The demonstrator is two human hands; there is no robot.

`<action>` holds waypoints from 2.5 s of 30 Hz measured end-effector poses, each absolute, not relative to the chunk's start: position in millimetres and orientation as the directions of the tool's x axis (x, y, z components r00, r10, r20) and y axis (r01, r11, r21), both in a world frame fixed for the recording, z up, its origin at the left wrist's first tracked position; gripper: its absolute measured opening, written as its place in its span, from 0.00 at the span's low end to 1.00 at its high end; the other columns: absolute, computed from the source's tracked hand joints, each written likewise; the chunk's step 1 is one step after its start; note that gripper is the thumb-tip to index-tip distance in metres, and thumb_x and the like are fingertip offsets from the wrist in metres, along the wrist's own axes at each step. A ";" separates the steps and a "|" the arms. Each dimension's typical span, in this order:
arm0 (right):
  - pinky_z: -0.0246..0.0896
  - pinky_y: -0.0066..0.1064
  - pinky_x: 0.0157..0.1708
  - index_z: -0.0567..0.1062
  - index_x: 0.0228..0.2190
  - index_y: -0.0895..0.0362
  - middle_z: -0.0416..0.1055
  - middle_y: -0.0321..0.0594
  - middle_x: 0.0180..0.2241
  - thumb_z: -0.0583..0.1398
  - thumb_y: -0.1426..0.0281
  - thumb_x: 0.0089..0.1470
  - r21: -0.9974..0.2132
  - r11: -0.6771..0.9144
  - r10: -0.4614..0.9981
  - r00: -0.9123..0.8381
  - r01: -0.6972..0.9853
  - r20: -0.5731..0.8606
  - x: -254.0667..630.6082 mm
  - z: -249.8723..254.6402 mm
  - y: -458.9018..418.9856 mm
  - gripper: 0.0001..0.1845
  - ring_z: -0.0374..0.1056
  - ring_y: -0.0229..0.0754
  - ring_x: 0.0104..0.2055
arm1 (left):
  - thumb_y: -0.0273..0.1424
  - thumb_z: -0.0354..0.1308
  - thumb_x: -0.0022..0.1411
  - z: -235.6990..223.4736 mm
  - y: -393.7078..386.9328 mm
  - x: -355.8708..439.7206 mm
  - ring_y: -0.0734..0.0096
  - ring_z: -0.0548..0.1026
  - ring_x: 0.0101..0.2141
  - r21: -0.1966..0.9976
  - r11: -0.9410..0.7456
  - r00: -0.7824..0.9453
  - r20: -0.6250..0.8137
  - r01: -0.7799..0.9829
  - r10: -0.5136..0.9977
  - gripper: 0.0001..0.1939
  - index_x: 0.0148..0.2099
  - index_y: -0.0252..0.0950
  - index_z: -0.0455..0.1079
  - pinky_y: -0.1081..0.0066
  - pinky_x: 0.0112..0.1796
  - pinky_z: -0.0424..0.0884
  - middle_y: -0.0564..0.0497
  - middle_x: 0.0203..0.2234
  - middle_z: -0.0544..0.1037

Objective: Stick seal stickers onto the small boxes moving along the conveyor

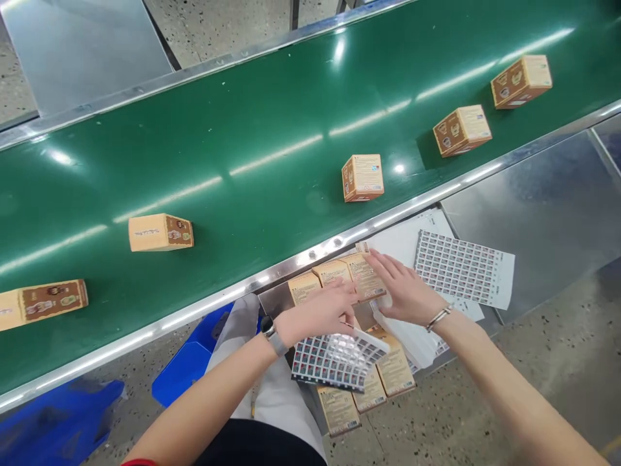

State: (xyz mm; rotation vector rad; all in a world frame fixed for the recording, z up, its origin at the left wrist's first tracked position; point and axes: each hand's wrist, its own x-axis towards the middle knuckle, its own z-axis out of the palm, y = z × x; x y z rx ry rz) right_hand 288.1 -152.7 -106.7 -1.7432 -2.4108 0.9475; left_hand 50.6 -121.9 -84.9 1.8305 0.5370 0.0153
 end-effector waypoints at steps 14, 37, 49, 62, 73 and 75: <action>0.58 0.60 0.58 0.51 0.65 0.56 0.55 0.55 0.65 0.66 0.75 0.37 -0.333 0.441 0.780 -0.540 0.833 -0.318 238.5 -134.2 26.3 0.55 0.59 0.68 0.61 | 0.27 0.60 0.51 -20.4 -114.7 -82.9 0.77 0.68 0.22 0.683 0.464 0.365 -0.710 0.563 0.603 0.02 0.30 0.34 0.70 0.77 0.23 0.59 0.56 0.21 0.76; 0.69 0.50 0.51 0.60 0.60 0.54 0.72 0.50 0.51 0.67 0.63 0.47 -0.829 -0.008 0.753 -0.542 0.559 -0.373 35.5 -140.0 12.7 0.41 0.71 0.53 0.51 | 0.24 0.61 0.46 -30.7 -132.2 -141.8 0.77 0.68 0.21 0.631 0.611 0.359 -0.775 0.478 0.520 0.05 0.29 0.33 0.76 0.79 0.22 0.58 0.56 0.19 0.75; 0.73 0.36 0.37 0.73 0.40 0.53 0.77 0.42 0.37 0.53 0.71 0.64 -0.759 0.397 0.689 -0.714 0.516 -0.125 68.0 -32.7 -88.5 0.08 0.74 0.43 0.39 | 0.31 0.55 0.60 -35.4 -108.4 -147.9 0.72 0.76 0.29 0.748 0.489 0.356 -0.651 0.449 0.670 0.11 0.34 0.35 0.79 0.76 0.30 0.64 0.53 0.28 0.82; 0.67 0.38 0.41 0.73 0.33 0.54 0.76 0.43 0.38 0.54 0.74 0.62 -0.713 0.397 0.858 -0.510 0.578 0.064 59.9 -33.8 -101.6 0.09 0.72 0.45 0.41 | 0.30 0.53 0.62 -32.3 -79.9 -142.4 0.70 0.75 0.28 0.720 0.378 0.376 -0.650 0.582 0.660 0.11 0.34 0.37 0.77 0.73 0.30 0.66 0.53 0.27 0.81; 0.68 0.46 0.48 0.76 0.27 0.57 0.76 0.50 0.48 0.65 0.52 0.43 -0.882 -0.471 0.794 0.430 -0.014 -0.430 54.7 -125.8 -25.9 0.20 0.74 0.51 0.46 | 0.22 0.54 0.64 -84.9 -42.8 -119.6 0.58 0.47 0.69 0.662 -0.472 0.771 -0.264 0.582 0.580 0.11 0.30 0.34 0.74 0.55 0.67 0.47 0.47 0.69 0.51; 0.70 0.44 0.45 0.76 0.26 0.57 0.77 0.50 0.47 0.64 0.52 0.43 -0.886 -0.463 0.803 0.423 -0.002 -0.421 53.0 -131.4 -22.1 0.19 0.75 0.50 0.44 | 0.22 0.54 0.64 -91.3 -41.1 -112.2 0.59 0.48 0.68 0.620 -0.502 0.769 -0.285 0.603 0.572 0.11 0.30 0.33 0.74 0.58 0.67 0.48 0.44 0.68 0.53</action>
